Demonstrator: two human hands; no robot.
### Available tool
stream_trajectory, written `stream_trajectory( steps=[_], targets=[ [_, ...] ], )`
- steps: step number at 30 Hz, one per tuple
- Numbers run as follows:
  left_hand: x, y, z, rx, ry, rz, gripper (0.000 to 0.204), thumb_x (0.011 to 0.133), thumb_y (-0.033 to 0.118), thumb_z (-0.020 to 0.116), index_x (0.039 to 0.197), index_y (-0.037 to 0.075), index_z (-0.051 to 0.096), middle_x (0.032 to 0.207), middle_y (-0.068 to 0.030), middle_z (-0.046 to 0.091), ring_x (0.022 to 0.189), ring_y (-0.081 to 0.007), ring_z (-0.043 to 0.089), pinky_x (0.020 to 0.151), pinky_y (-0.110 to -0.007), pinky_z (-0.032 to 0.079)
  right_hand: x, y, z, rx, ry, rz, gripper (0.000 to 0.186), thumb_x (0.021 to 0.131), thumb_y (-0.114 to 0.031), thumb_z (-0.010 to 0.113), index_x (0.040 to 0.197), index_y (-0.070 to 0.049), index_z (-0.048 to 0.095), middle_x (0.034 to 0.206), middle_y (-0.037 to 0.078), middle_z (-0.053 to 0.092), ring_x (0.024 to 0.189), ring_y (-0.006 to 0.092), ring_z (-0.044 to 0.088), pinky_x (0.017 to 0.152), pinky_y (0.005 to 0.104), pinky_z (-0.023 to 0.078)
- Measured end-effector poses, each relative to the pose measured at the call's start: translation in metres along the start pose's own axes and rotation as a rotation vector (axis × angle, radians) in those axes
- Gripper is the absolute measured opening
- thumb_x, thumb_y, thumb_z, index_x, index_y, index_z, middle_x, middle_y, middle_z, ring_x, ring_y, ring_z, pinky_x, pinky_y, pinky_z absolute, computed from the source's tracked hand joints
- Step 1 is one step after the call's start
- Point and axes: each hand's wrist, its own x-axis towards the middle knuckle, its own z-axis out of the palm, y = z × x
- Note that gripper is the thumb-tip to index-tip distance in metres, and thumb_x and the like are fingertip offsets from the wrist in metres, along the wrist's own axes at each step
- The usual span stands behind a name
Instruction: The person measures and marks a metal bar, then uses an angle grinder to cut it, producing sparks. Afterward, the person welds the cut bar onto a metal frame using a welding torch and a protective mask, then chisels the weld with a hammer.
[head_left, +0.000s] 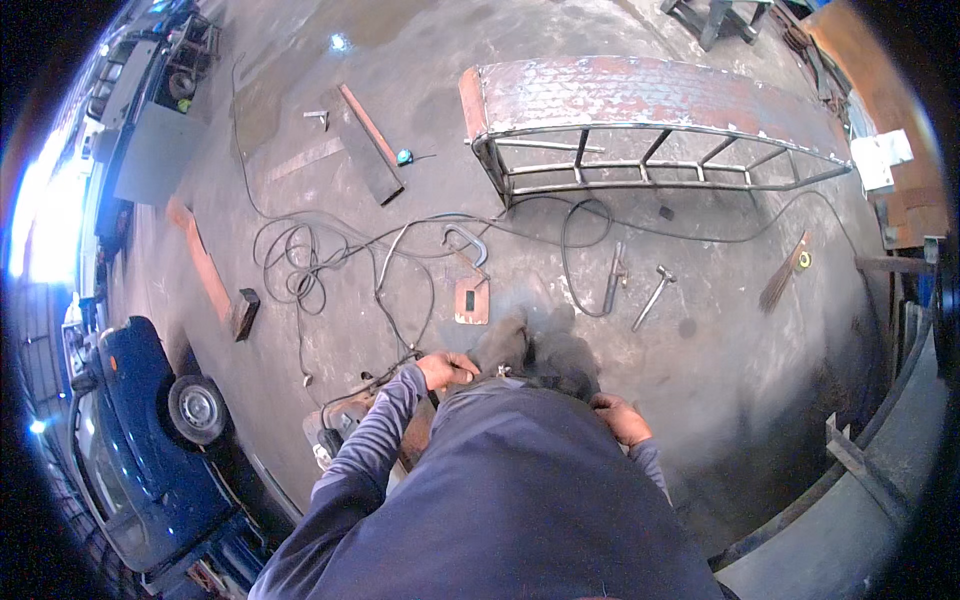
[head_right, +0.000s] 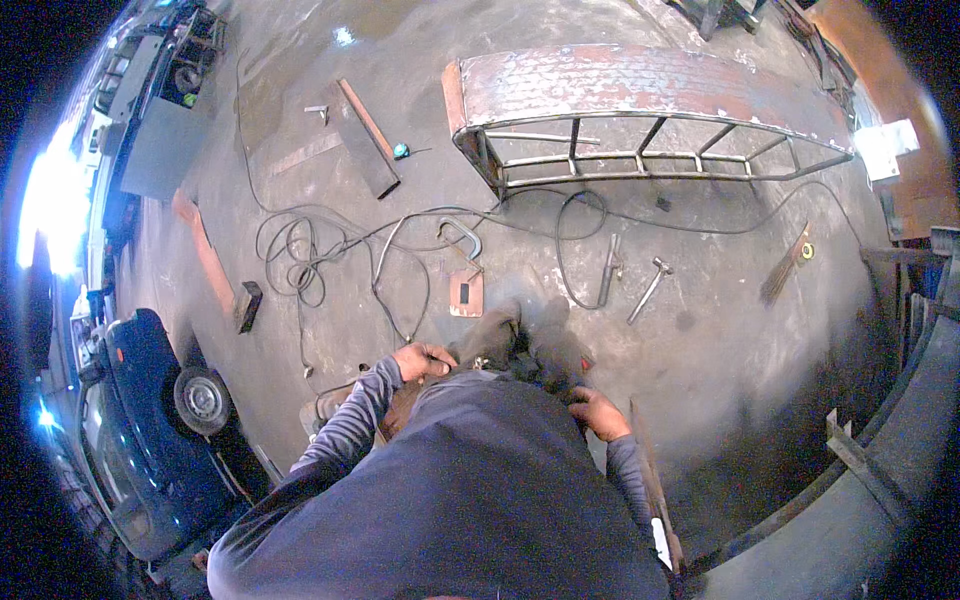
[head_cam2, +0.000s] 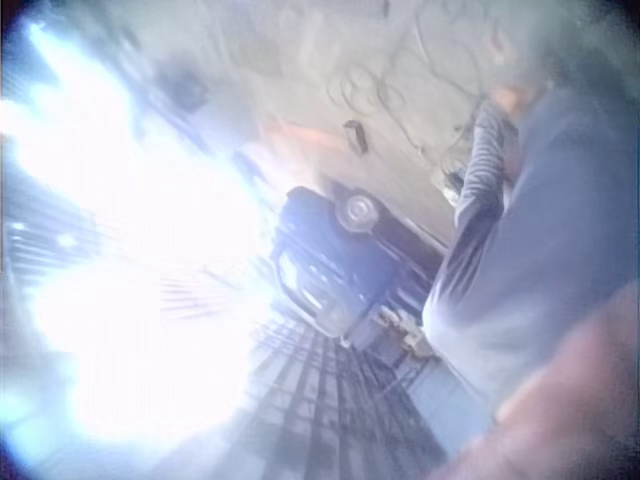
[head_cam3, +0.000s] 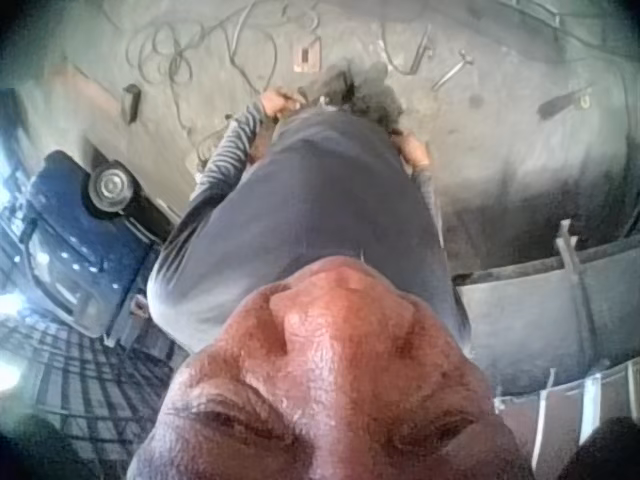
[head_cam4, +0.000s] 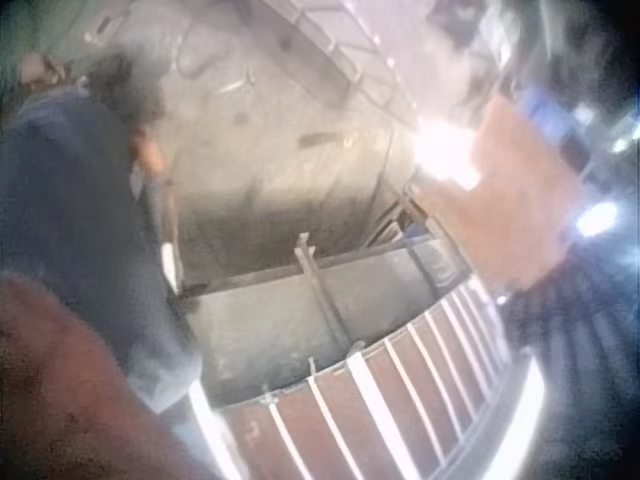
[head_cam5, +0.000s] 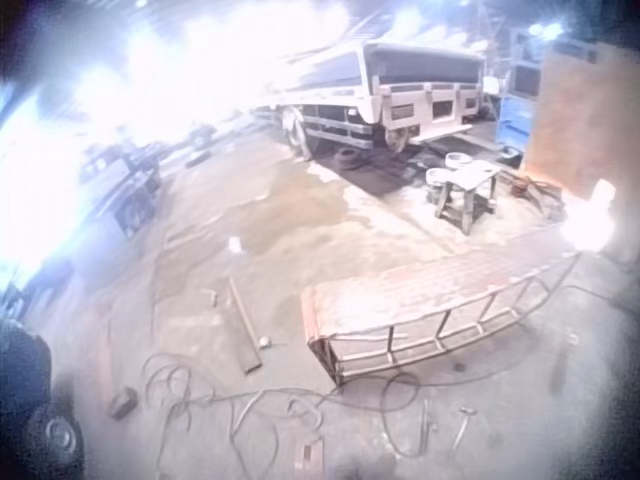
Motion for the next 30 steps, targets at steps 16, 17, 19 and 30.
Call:
stream_trajectory(
  steps=[16, 17, 19, 30],
  targets=[
    [-0.022, -0.092, 0.031, -0.119, -0.037, 0.015, 0.035, 0.086, 0.029, 0.07, 0.117, 0.013, 0.073, 0.098, -0.0027, 0.073, 0.073, -0.0131, 0.06, 0.059, -0.03, 0.05, -0.012, 0.012, 0.025, 0.233, -0.03, 0.094, 0.017, 0.08, -0.007, 0.064, 0.097, -0.004, 0.066, 0.077, -0.002, 0.061, 0.056, 0.0092, 0.053, 0.051, 0.0259, 0.043],
    [-0.025, -0.103, 0.033, -0.137, -0.064, -0.001, 0.035, 0.086, 0.029, 0.07, 0.117, 0.013, 0.073, 0.099, -0.0032, 0.073, 0.073, -0.0132, 0.06, 0.059, -0.03, 0.05, -0.015, 0.018, 0.032, 0.244, -0.035, 0.105, 0.017, 0.08, -0.006, 0.063, 0.097, -0.004, 0.066, 0.076, -0.002, 0.061, 0.055, 0.0093, 0.053, 0.05, 0.0259, 0.043],
    [-0.033, -0.108, 0.028, -0.15, -0.068, 0.005, 0.034, 0.086, 0.027, 0.069, 0.117, 0.012, 0.073, 0.101, -0.0038, 0.073, 0.072, -0.0124, 0.06, 0.057, -0.028, 0.049, -0.014, 0.019, 0.047, 0.281, -0.034, 0.098, 0.017, 0.08, -0.005, 0.061, 0.097, -0.003, 0.066, 0.075, -0.001, 0.06, 0.053, 0.0093, 0.052, 0.049, 0.0257, 0.044],
    [-0.038, -0.14, 0.008, -0.118, -0.047, 0.059, 0.033, 0.085, 0.027, 0.071, 0.114, 0.012, 0.073, 0.098, -0.0017, 0.073, 0.07, -0.0098, 0.06, 0.054, -0.027, 0.047, -0.029, 0.007, 0.103, 0.252, 0.097, 0.092, 0.013, 0.083, -0.003, 0.062, 0.096, -0.004, 0.065, 0.077, -0.001, 0.061, 0.056, 0.0075, 0.053, 0.049, 0.0241, 0.043]
  ],
)
